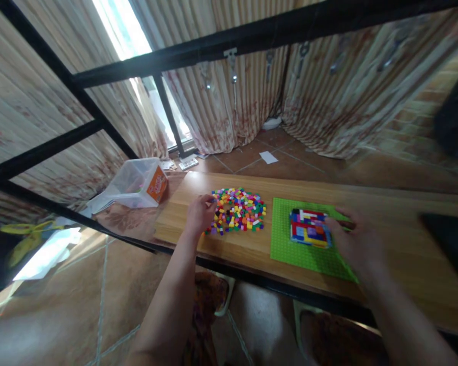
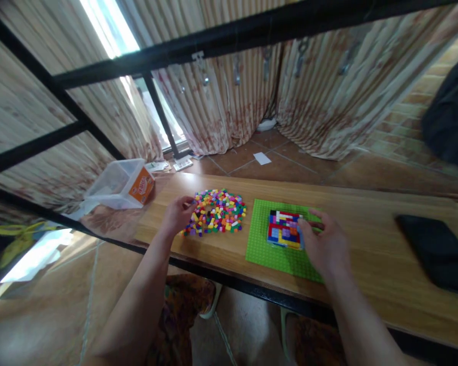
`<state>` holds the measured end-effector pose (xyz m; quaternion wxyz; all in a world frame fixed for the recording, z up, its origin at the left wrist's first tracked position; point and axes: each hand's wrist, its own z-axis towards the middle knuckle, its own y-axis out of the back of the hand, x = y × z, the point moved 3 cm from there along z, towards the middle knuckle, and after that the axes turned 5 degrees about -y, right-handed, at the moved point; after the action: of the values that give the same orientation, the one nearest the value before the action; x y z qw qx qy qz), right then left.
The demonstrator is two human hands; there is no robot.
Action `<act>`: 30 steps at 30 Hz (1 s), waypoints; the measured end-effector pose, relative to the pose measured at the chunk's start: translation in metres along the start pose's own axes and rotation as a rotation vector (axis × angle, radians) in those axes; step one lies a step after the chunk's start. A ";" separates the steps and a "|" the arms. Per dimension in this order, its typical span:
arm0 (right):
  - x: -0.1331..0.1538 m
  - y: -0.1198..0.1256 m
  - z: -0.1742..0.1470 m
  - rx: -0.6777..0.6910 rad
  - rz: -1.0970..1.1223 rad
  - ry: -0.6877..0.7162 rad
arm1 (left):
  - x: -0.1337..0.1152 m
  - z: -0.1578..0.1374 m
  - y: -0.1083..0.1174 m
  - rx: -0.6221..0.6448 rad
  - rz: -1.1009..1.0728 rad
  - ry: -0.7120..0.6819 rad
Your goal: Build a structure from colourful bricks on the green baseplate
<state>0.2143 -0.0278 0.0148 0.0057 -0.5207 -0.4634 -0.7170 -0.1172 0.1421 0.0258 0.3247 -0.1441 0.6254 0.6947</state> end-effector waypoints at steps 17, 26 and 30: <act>0.025 -0.010 -0.035 0.267 0.092 0.695 | -0.117 -0.054 -0.102 0.600 -0.986 -0.111; 0.022 -0.010 -0.030 0.233 0.052 0.686 | -0.125 -0.053 -0.112 0.611 -0.999 -0.189; 0.014 -0.011 -0.024 0.147 -0.011 0.641 | -0.125 -0.049 -0.114 0.529 -0.909 -0.257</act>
<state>0.1845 -0.0312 0.0175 0.1850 -0.2641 -0.4913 -0.8091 0.0387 0.0621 0.0044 0.6917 -0.2274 0.6087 0.3151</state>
